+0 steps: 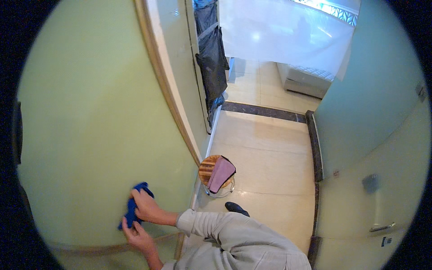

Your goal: The person wipes wooden hangers with a blue cloth and places them back into a closet. Then the person wipes the frosted glass closet door with the blue cloth and finishes by wiping it with a purple cloth.

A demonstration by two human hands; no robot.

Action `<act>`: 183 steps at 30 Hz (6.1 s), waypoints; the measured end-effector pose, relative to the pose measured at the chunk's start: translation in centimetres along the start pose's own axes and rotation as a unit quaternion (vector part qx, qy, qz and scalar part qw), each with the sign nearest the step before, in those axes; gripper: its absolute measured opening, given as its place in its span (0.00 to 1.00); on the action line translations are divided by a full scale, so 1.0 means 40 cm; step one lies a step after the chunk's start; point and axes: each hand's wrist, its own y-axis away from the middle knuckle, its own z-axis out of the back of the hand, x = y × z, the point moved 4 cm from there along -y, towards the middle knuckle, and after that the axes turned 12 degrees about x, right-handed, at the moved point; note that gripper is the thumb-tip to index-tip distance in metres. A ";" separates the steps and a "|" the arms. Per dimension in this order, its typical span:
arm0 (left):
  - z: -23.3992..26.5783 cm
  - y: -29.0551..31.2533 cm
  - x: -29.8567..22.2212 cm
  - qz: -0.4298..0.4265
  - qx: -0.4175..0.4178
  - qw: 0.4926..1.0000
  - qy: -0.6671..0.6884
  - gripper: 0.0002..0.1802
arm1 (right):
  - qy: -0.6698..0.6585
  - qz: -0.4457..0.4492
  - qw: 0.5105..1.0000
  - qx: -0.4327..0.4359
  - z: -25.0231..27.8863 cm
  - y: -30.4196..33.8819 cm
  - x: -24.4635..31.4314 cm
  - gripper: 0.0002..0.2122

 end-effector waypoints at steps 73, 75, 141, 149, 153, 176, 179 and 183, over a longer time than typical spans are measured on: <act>-0.089 0.012 0.119 0.066 0.050 0.988 0.129 0.33 | -0.238 -0.140 0.961 0.009 -0.063 0.048 -0.152 0.18; -0.116 0.040 0.166 0.093 0.081 0.989 0.080 0.32 | -0.213 -0.212 0.954 -0.008 -0.119 0.091 -0.239 0.16; 0.333 0.209 0.328 0.081 0.291 0.945 0.125 0.37 | -0.055 -0.320 0.925 -0.196 -0.553 0.359 -0.099 0.32; 0.285 0.204 0.369 0.088 0.302 0.945 0.091 0.30 | -0.155 -0.391 0.884 -0.204 -0.626 0.459 -0.259 0.26; 0.312 0.218 0.467 0.106 0.275 0.946 0.136 0.28 | -0.241 -0.320 0.907 -0.129 -0.460 0.350 0.031 0.30; 0.157 0.194 0.500 0.260 0.416 0.870 0.044 0.12 | -0.108 -0.238 0.928 -0.265 -0.320 0.175 -0.176 0.34; 0.154 0.227 0.492 0.283 0.400 0.867 0.087 0.21 | -0.094 -0.230 0.911 -0.329 -0.253 0.114 -0.326 0.32; 0.095 0.198 0.416 0.150 0.411 0.891 0.121 0.32 | -0.088 -0.310 0.884 -0.339 -0.295 0.174 -0.551 0.28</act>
